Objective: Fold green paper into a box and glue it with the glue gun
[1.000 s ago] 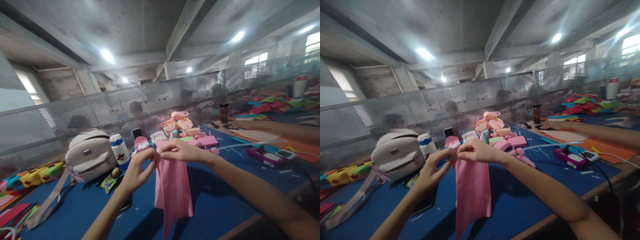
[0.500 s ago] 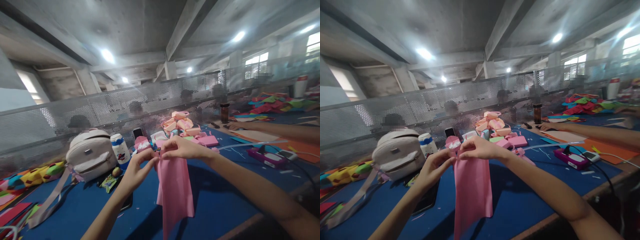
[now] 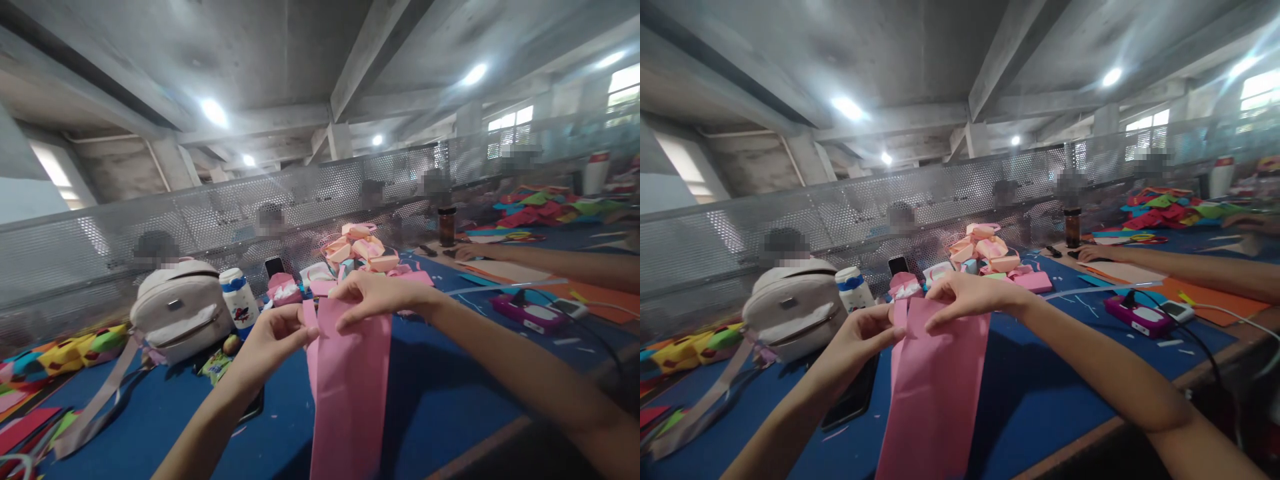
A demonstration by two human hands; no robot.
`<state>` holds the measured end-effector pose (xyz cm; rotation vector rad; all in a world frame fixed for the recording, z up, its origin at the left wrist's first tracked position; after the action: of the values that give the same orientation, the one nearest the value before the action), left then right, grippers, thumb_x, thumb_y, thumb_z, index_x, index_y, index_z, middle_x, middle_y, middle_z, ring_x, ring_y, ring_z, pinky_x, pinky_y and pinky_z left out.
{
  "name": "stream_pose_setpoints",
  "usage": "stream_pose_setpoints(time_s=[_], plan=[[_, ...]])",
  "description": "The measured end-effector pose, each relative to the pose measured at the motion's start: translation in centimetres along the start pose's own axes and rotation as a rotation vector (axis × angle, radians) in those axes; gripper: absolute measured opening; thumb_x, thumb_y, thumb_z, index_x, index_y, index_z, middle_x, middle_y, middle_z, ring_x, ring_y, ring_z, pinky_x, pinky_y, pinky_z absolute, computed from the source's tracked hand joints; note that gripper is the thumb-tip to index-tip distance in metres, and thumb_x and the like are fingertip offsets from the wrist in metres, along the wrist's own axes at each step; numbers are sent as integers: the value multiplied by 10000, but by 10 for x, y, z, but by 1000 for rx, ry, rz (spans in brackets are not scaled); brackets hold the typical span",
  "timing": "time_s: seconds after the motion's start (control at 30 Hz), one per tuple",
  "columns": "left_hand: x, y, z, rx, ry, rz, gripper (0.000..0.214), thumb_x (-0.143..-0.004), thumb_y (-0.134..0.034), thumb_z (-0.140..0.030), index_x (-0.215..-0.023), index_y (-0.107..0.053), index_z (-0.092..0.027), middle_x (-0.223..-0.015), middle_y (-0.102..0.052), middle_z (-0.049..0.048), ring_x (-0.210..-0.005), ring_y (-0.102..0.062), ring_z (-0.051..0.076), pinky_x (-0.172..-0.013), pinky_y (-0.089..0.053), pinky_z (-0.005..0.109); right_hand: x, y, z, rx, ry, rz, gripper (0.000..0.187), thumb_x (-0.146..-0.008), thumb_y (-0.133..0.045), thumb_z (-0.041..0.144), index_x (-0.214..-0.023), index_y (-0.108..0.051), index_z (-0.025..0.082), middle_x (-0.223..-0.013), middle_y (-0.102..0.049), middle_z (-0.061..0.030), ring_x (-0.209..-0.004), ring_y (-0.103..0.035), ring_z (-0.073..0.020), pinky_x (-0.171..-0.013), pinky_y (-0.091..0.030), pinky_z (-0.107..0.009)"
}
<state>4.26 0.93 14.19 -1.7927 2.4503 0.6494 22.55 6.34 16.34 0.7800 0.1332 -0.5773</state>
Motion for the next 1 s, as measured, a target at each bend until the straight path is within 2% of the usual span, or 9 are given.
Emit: stream_pose_setpoints(time_s=[0.1, 0.2, 0.27, 0.33, 0.47, 0.6, 0.7, 0.8, 1.0], plan=[[8, -4, -4, 38, 48, 16, 333, -713, -783, -427, -667, -639, -131, -631, -602, 0, -587, -511, 104, -588, -404, 215, 7, -2, 4, -181, -66, 120, 216, -782, -752, 299, -689, -668, 123, -593, -522, 52, -555, -425, -72, -535, -329, -212], [12, -8, 8, 47, 108, -18, 337, -711, -787, -441, -704, -671, -124, -614, -620, 4, -563, -523, 108, -574, -406, 216, 11, -9, -10, -293, -126, 134, 252, -738, -795, 351, -788, -717, 116, -642, -603, 26, -556, -472, -75, -536, -368, -203], [13, -9, 26, 58, 156, -66, 344, -679, -813, -438, -701, -677, -123, -592, -621, -1, -547, -527, 108, -565, -404, 216, 14, -18, -32, -311, -182, 125, 329, -696, -823, 406, -812, -729, 112, -640, -617, 21, -543, -489, -79, -526, -381, -199], [12, -11, 50, 100, 231, -66, 374, -589, -871, -419, -653, -655, -121, -549, -597, -20, -518, -507, 93, -556, -394, 206, 16, -30, -57, -329, -213, 149, 383, -682, -820, 451, -844, -736, 114, -636, -619, 26, -542, -514, -89, -537, -411, -202], [14, -17, 98, 225, 454, 101, 437, -513, -903, -446, -673, -665, -117, -589, -644, 0, -525, -559, 106, -589, -430, 226, 19, -49, -97, -277, -245, 165, 402, -687, -803, 482, -808, -718, 108, -644, -601, 35, -556, -502, -87, -521, -389, -190], [18, -17, 122, 281, 526, 170, 454, -514, -907, -461, -685, -688, -103, -613, -658, 18, -556, -573, 102, -613, -429, 218, 20, -58, -116, -287, -282, 170, 437, -671, -799, 520, -775, -685, 111, -640, -571, 40, -549, -460, -79, -489, -334, -184], [21, -20, 127, 335, 514, 172, 455, -570, -883, -490, -734, -699, -108, -645, -652, 16, -595, -581, 106, -628, -443, 216, 21, -64, -123, -306, -318, 193, 454, -674, -786, 542, -776, -673, 114, -611, -528, 51, -530, -425, -72, -469, -292, -183], [24, -25, 126, 437, 530, 162, 457, -631, -839, -540, -732, -682, -124, -618, -609, -6, -568, -560, 98, -622, -462, 226, 22, -67, -123, -332, -320, 193, 451, -702, -758, 554, -787, -668, 120, -638, -545, 41, -548, -451, -80, -494, -322, -187], [23, -25, 100, 444, 492, 206, 421, -630, -866, -442, -852, -708, -122, -714, -655, 34, -617, -598, 122, -682, -479, 261, 23, -48, -96, -273, -221, 177, 363, -783, -724, 484, -851, -673, 132, -723, -589, 23, -623, -515, -107, -569, -386, -209]])
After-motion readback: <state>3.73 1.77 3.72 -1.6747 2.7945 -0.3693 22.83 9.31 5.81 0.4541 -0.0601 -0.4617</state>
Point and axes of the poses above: each hand's wrist, its own x-axis away from the middle knuckle, its own y-axis out of the back of the hand, z = x × y, the point moved 3 cm from there along -x, towards the middle knuckle
